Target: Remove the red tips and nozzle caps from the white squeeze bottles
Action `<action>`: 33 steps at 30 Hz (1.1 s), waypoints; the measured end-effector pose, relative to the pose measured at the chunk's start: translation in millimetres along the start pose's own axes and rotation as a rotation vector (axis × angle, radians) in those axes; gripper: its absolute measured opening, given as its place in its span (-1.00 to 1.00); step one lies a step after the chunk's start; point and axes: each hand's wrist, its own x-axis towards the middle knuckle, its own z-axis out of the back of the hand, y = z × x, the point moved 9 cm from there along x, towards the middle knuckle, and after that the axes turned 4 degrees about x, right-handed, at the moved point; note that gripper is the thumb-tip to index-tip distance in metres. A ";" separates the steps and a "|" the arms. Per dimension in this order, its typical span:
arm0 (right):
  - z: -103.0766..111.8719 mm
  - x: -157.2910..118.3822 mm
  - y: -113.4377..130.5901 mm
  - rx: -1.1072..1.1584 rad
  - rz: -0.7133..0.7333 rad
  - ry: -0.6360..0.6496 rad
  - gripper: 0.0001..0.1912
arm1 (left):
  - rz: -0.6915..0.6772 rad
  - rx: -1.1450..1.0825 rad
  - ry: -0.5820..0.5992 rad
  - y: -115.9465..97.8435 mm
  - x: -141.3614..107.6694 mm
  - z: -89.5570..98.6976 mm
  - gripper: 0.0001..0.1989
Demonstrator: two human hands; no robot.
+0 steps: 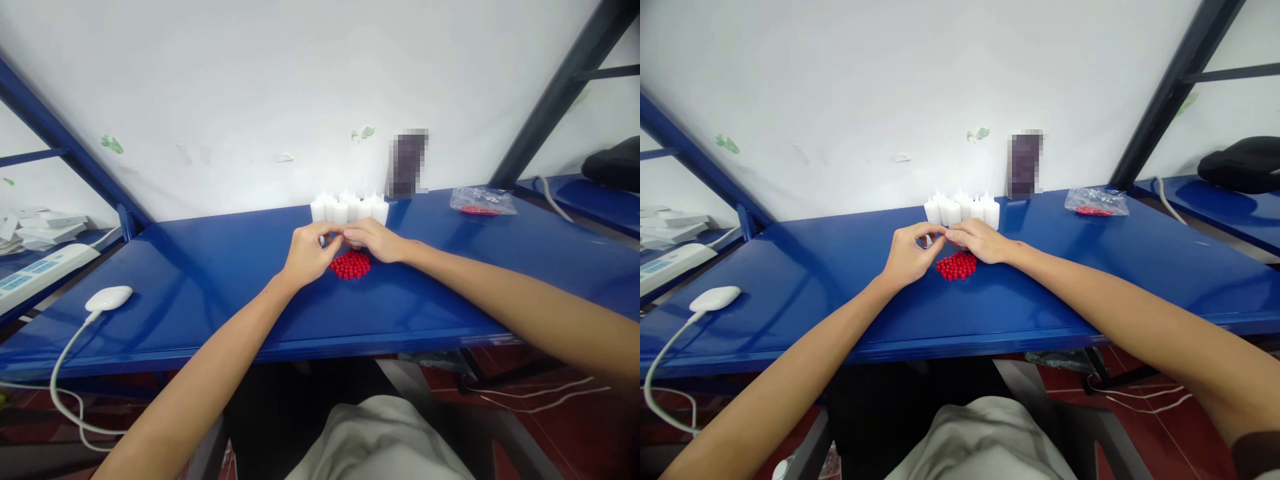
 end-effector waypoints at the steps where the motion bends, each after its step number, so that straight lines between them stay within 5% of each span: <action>1: -0.9 0.2 0.6 0.003 0.008 0.002 -0.49 | -0.001 -0.003 -0.008 -0.7 0.6 0.8 -0.87; 20: -5.4 0.5 -0.1 0.120 -0.018 -0.029 -0.52 | -0.034 -0.057 -0.014 -2.6 1.1 0.1 -0.63; 29: -6.6 1.7 -4.7 0.188 -0.065 -0.038 -0.51 | 0.014 -0.055 0.026 0.2 1.2 -4.5 -0.72; 33: -6.4 2.3 0.1 0.129 -0.067 -0.042 -0.65 | -0.034 -0.037 0.055 -1.7 0.2 -7.0 -0.68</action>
